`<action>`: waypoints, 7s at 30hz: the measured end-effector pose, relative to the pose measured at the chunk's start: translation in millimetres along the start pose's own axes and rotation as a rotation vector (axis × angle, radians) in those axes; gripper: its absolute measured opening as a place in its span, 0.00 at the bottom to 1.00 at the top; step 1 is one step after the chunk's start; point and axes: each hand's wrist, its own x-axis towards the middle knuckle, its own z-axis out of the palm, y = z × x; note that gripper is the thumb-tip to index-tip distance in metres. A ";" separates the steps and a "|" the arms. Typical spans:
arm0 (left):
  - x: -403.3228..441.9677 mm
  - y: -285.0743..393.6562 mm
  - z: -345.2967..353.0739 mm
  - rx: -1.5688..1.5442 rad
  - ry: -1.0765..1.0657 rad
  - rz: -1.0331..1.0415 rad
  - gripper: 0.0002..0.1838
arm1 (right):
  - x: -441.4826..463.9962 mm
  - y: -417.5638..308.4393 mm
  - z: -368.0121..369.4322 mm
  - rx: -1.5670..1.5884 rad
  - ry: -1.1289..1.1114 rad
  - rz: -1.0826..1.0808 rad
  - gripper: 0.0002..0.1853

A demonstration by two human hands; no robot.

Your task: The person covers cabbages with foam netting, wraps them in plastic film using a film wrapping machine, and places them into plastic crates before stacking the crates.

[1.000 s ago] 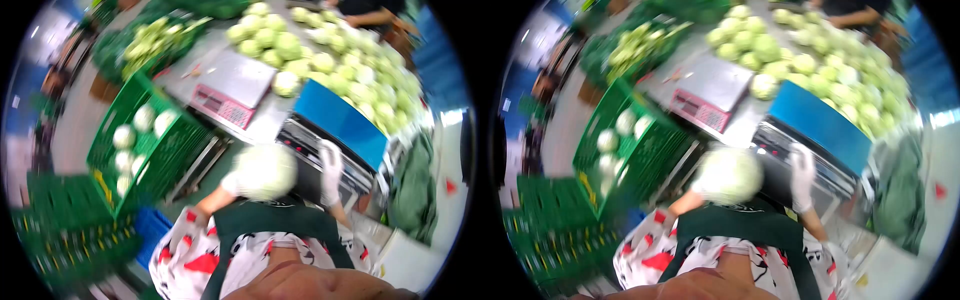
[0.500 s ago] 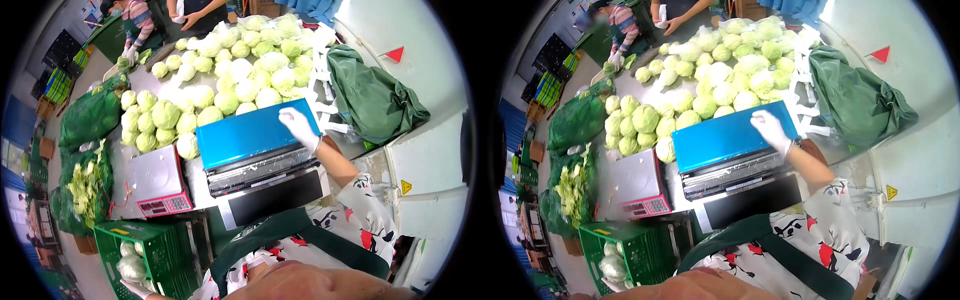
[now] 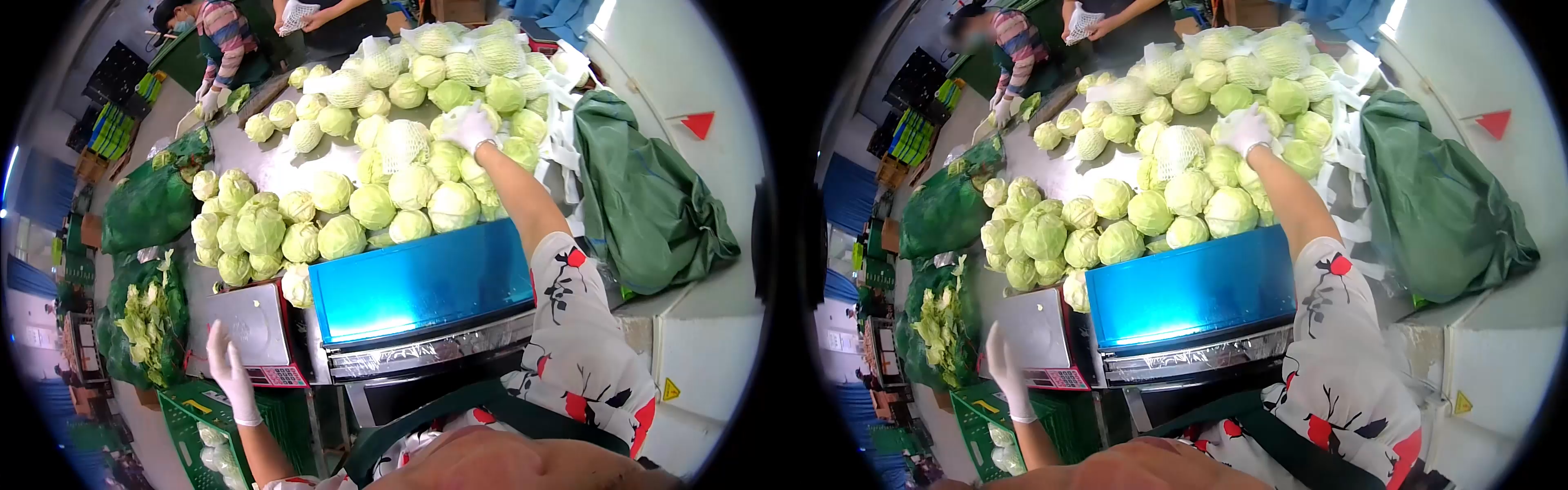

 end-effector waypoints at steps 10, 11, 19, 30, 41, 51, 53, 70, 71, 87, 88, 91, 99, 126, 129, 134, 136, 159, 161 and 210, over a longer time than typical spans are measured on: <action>20.9 50.0 108.0 -0.610 -0.260 -0.334 0.22 | -35.4 7.2 -79.5 1.390 -0.406 -0.239 0.23; 23.4 64.6 125.9 -0.724 -0.368 -0.350 0.28 | -63.0 -7.3 -86.6 1.308 -0.397 -0.423 0.26; 16.6 66.9 178.8 -1.617 -0.325 -0.687 0.43 | -238.0 -122.5 -123.1 0.603 -0.731 -1.267 0.54; 2.2 -183.4 6.5 0.312 0.211 -0.335 0.39 | -32.9 -86.8 86.5 0.154 -0.053 -0.426 0.59; -29.1 -145.8 8.4 0.359 0.399 -0.369 0.66 | -24.6 -39.8 51.2 0.655 -0.079 -0.619 0.33; -18.5 -121.9 11.4 0.452 0.340 -0.349 0.71 | -172.3 -85.5 -16.5 -0.187 0.397 -1.033 0.38; -15.6 -121.5 6.7 0.449 0.291 -0.398 0.73 | -197.3 -98.0 -14.0 -0.194 0.377 -1.076 0.37; -98.1 -197.3 15.8 -1.145 0.613 -0.538 0.33 | -460.4 -324.7 122.0 1.241 -1.073 -0.555 0.27; -115.6 -185.1 4.2 -1.206 0.607 -0.538 0.33 | -473.6 -330.2 126.7 1.006 -0.918 -0.656 0.39; -294.1 -135.7 -25.4 -1.454 0.456 -0.857 0.40 | -472.5 -333.1 135.6 0.915 -0.829 -0.673 0.59; -296.5 -135.8 -24.4 -1.479 0.452 -0.847 0.40 | -465.2 -330.5 139.1 0.865 -0.836 -0.623 0.58; -294.9 -132.3 -26.0 -1.505 0.424 -0.807 0.41 | -461.9 -324.9 126.4 0.908 -0.891 -0.538 0.58; -239.2 -94.6 -28.1 -1.498 0.192 -0.655 0.44 | -446.9 -284.5 63.3 0.907 -0.934 -0.457 0.47; -1.2 59.0 150.8 0.029 -0.419 0.268 0.58 | -164.7 -161.2 37.4 0.575 -0.466 -0.480 0.37; -0.9 43.8 158.4 -0.213 -0.607 0.177 0.56 | -105.2 -216.3 118.5 0.258 -0.166 -0.717 0.43; 12.3 34.2 156.9 -0.280 -0.669 0.048 0.52 | -55.8 -313.0 198.2 -0.335 -0.081 -0.941 0.48; 16.1 29.2 159.2 -0.316 -0.702 0.014 0.52 | -35.8 -337.5 238.3 -0.462 0.167 -1.070 0.46; 27.7 22.2 167.0 -0.377 -0.713 -0.055 0.52 | -80.6 -258.8 85.5 0.901 -0.595 -0.587 0.32; 26.3 21.9 167.1 -0.361 -0.680 -0.031 0.53 | -102.1 -195.9 7.1 1.087 -0.882 -0.325 0.28; -77.6 42.7 15.8 -0.809 -0.975 0.042 0.17 | -443.4 118.5 -253.4 1.317 -0.741 -0.271 0.11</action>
